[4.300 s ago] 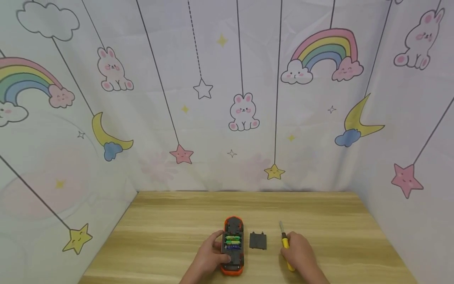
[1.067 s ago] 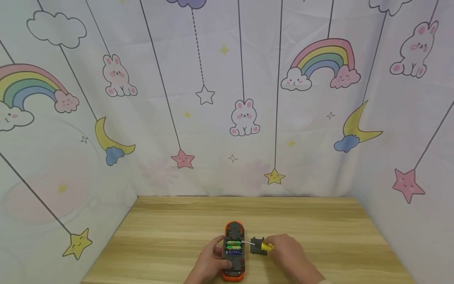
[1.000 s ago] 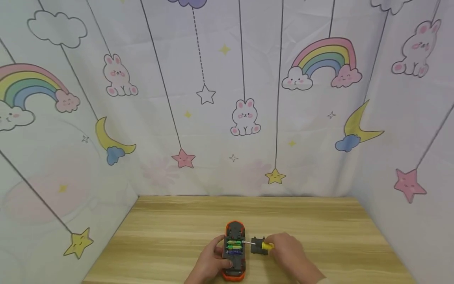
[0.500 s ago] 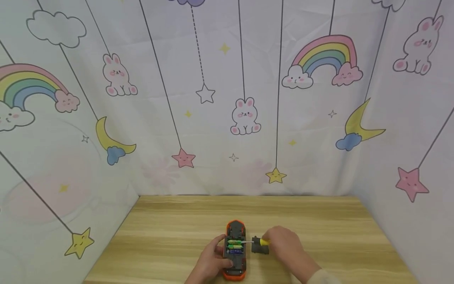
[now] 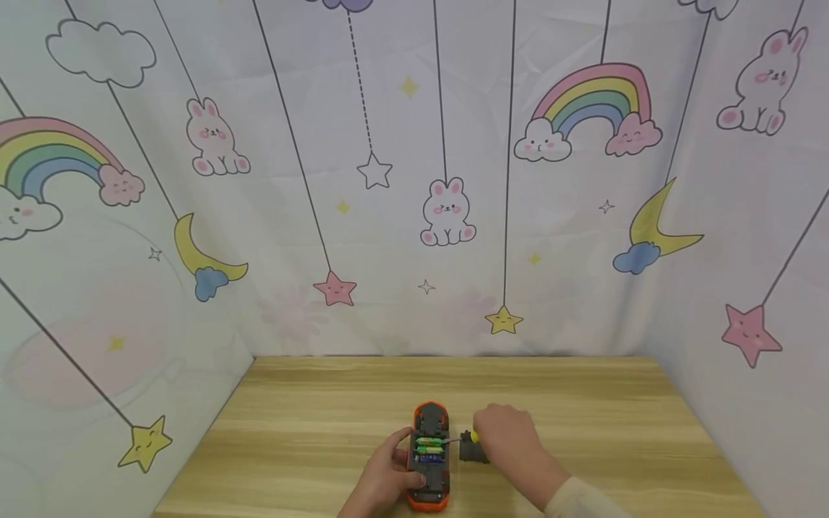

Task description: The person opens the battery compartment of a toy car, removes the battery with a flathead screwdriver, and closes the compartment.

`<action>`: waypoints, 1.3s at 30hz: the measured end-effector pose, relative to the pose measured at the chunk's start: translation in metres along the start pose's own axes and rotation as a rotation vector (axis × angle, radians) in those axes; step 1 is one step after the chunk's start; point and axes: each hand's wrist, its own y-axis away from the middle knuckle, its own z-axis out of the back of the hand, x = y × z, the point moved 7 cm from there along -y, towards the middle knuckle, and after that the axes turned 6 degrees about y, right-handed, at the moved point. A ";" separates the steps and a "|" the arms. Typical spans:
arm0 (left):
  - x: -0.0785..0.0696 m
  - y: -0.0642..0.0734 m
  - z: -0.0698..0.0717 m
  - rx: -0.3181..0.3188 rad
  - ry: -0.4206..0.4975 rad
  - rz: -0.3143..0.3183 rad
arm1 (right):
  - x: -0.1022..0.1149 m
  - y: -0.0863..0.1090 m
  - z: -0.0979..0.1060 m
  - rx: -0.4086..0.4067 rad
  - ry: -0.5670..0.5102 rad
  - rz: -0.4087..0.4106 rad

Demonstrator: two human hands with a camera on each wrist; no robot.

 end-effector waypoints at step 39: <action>-0.004 0.001 0.001 0.014 -0.014 -0.039 | 0.064 -0.027 0.011 0.069 0.607 0.022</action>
